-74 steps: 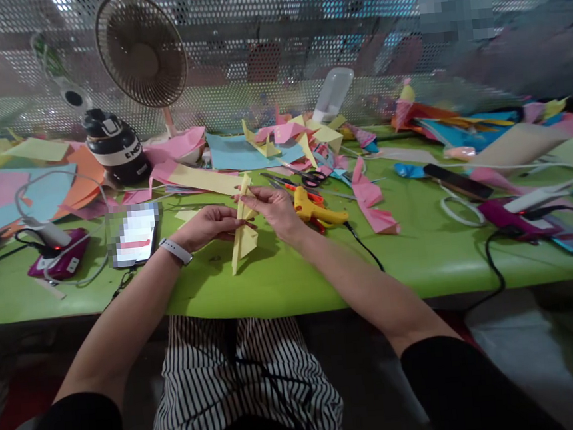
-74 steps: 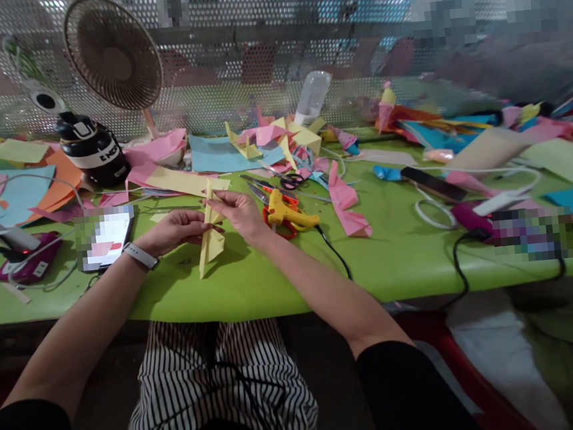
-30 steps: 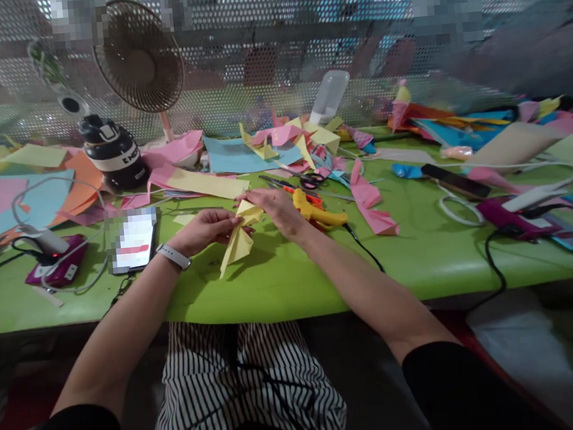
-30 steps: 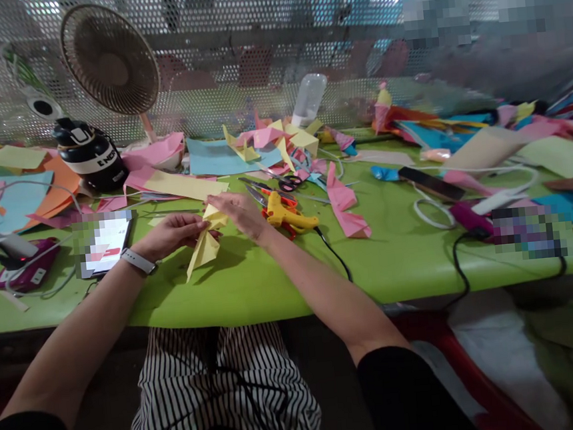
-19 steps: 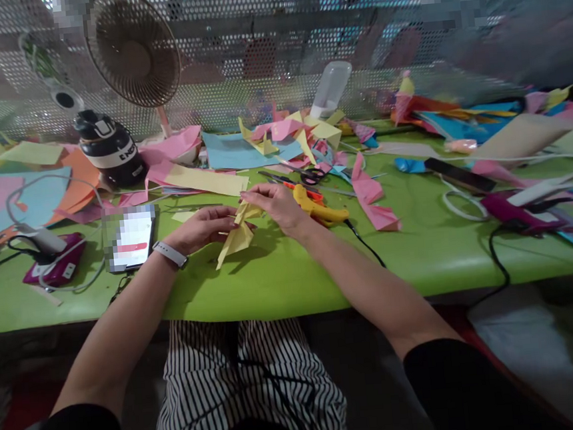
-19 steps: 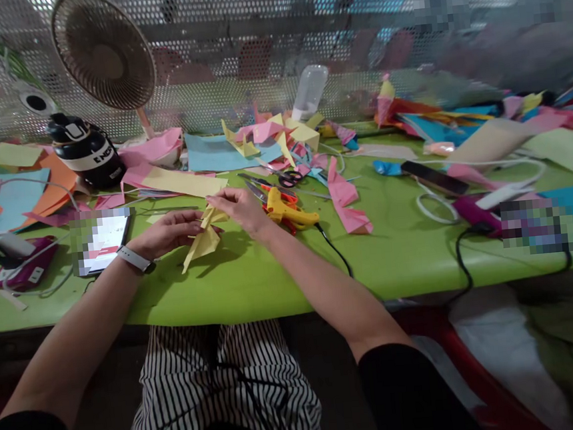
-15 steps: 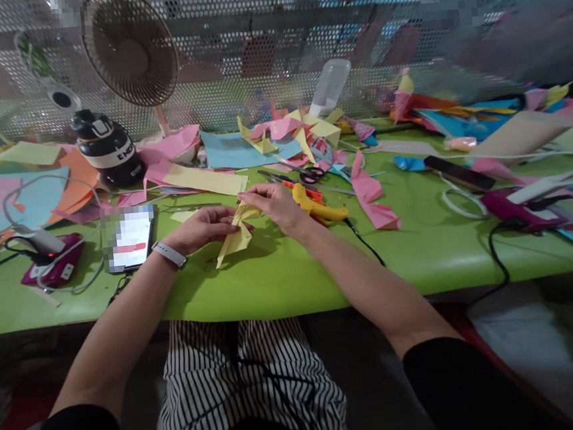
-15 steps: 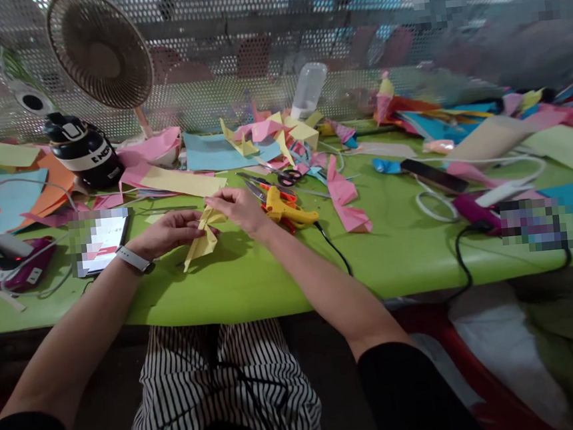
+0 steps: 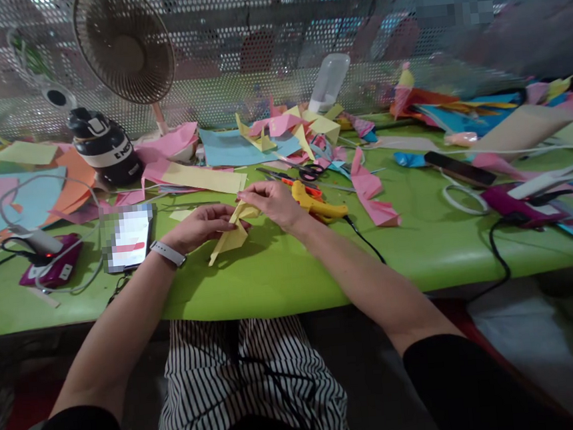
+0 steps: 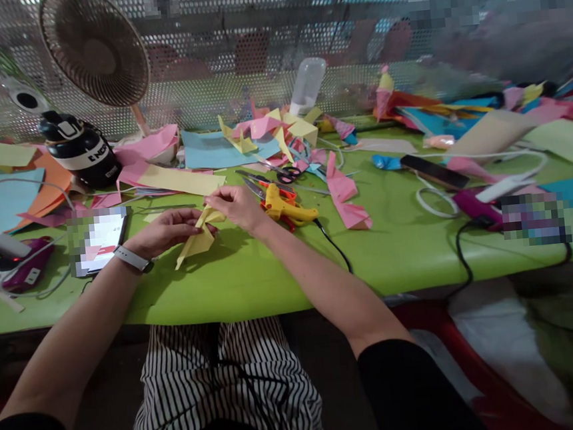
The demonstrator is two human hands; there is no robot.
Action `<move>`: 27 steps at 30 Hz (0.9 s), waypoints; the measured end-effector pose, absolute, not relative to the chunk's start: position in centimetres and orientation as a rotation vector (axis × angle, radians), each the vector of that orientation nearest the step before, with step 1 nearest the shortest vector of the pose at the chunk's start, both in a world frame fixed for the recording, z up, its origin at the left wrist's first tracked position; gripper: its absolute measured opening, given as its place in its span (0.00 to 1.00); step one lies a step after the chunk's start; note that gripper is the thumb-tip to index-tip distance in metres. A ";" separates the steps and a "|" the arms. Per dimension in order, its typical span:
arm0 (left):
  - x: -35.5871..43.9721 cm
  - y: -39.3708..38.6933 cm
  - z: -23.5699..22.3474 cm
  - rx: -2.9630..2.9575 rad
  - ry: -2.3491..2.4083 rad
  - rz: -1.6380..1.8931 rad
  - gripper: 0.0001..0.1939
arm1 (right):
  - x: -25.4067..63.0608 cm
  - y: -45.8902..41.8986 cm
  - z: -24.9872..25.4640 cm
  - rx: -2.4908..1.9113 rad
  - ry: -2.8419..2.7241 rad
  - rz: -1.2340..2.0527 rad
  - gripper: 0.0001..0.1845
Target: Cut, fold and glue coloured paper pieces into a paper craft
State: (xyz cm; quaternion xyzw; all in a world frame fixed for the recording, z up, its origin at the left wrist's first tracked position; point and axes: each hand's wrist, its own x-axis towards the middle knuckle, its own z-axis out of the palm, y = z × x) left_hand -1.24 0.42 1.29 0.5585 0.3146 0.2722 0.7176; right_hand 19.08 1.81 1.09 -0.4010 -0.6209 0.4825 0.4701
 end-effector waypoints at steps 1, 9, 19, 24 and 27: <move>-1.3 0.4 1.3 1.231 0.698 0.600 0.18 | 19.1 1.8 1.1 -0.983 -1.524 1.180 0.15; -1.1 0.3 1.6 1.201 0.745 0.610 0.15 | 19.1 1.6 1.3 -0.975 -1.552 1.173 0.15; -0.9 0.2 1.2 1.211 0.791 0.633 0.15 | 19.1 1.7 0.8 -0.967 -1.616 1.112 0.17; -0.8 0.5 0.7 1.252 0.817 0.645 0.14 | 19.0 1.7 0.7 -0.976 -1.652 1.054 0.17; -0.6 0.4 0.8 1.293 0.846 0.653 0.15 | 19.1 1.7 0.8 -0.995 -1.632 1.094 0.19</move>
